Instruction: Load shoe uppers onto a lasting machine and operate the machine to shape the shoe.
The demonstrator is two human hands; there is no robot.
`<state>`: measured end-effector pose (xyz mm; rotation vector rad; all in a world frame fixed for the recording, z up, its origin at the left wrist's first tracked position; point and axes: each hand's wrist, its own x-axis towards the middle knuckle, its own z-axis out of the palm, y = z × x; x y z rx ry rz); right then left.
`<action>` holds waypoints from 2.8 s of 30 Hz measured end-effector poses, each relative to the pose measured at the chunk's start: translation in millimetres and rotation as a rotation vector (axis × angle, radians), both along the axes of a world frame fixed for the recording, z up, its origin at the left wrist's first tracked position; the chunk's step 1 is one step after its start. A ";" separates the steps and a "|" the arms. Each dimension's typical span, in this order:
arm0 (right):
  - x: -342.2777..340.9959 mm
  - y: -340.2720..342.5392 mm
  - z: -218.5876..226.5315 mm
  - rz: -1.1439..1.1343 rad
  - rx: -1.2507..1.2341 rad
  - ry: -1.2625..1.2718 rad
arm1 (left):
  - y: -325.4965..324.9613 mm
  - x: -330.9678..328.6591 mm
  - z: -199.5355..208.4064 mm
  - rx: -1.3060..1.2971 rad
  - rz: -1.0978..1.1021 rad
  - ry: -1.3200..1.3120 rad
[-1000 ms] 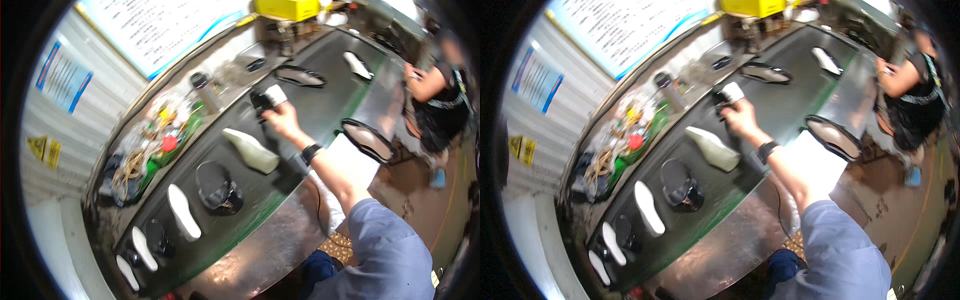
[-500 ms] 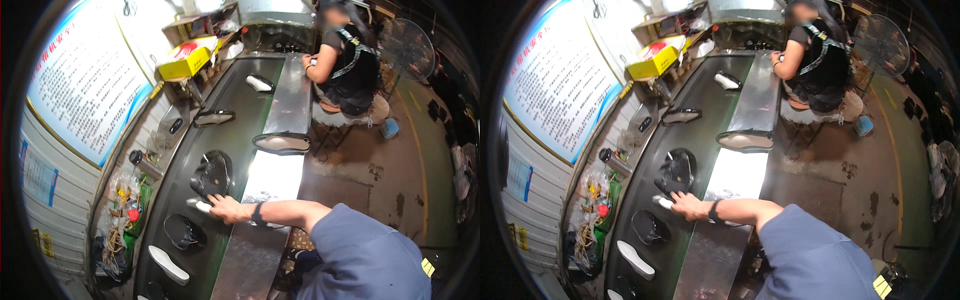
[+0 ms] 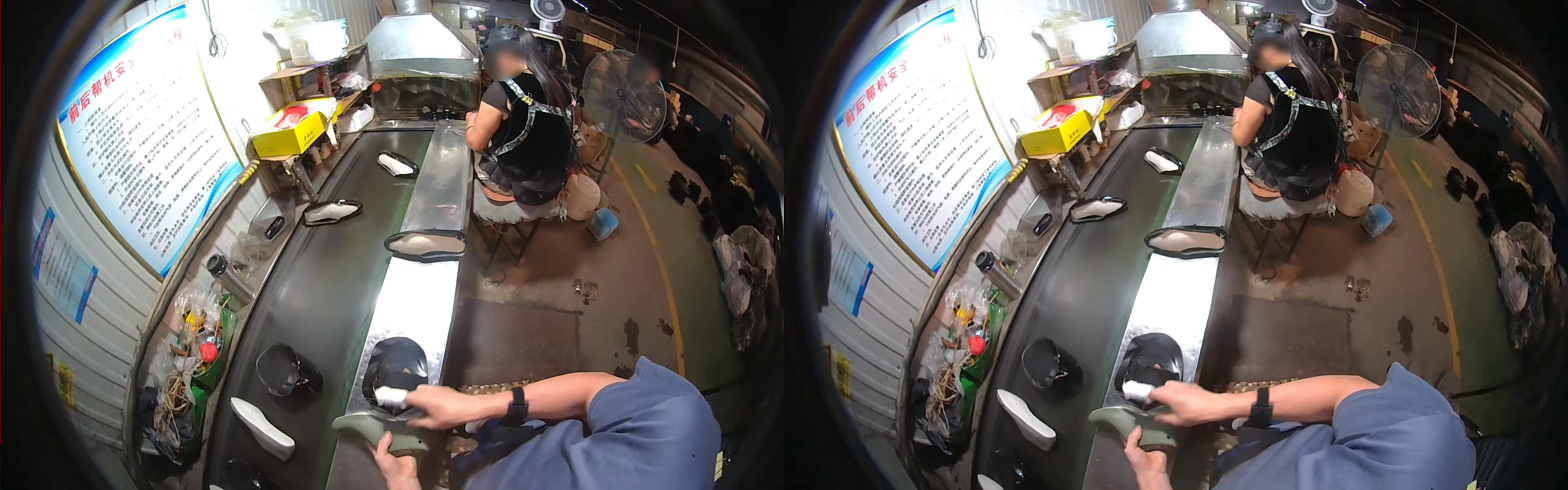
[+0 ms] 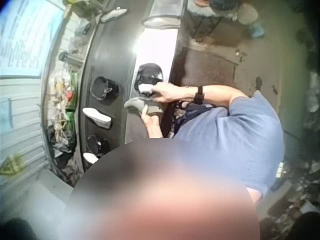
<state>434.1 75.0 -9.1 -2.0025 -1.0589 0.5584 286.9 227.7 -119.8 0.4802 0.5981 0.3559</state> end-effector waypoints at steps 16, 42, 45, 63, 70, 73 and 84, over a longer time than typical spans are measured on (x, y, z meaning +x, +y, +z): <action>-18.1 30.8 119.7 0.449 0.005 0.724 | -25.1 -32.4 222.7 0.003 0.145 -0.244; -87.3 58.4 121.5 0.424 0.217 1.010 | -25.4 -57.3 208.8 1.522 0.885 0.500; -80.9 64.8 114.4 0.442 0.368 0.823 | -29.0 -41.4 208.6 0.868 0.869 0.310; -36.1 -34.6 -62.4 0.970 -0.121 -0.723 | 66.0 -72.8 32.1 0.239 0.206 0.524; -37.8 -5.4 -84.9 0.798 0.310 -0.415 | 103.5 -61.0 -22.3 0.619 0.396 0.921; -55.0 13.9 -91.4 0.566 0.293 -0.223 | 117.2 -59.8 -40.0 0.973 0.497 1.158; -17.7 -0.6 -112.7 0.693 0.194 0.087 | 66.1 -75.8 -26.2 0.386 0.553 0.908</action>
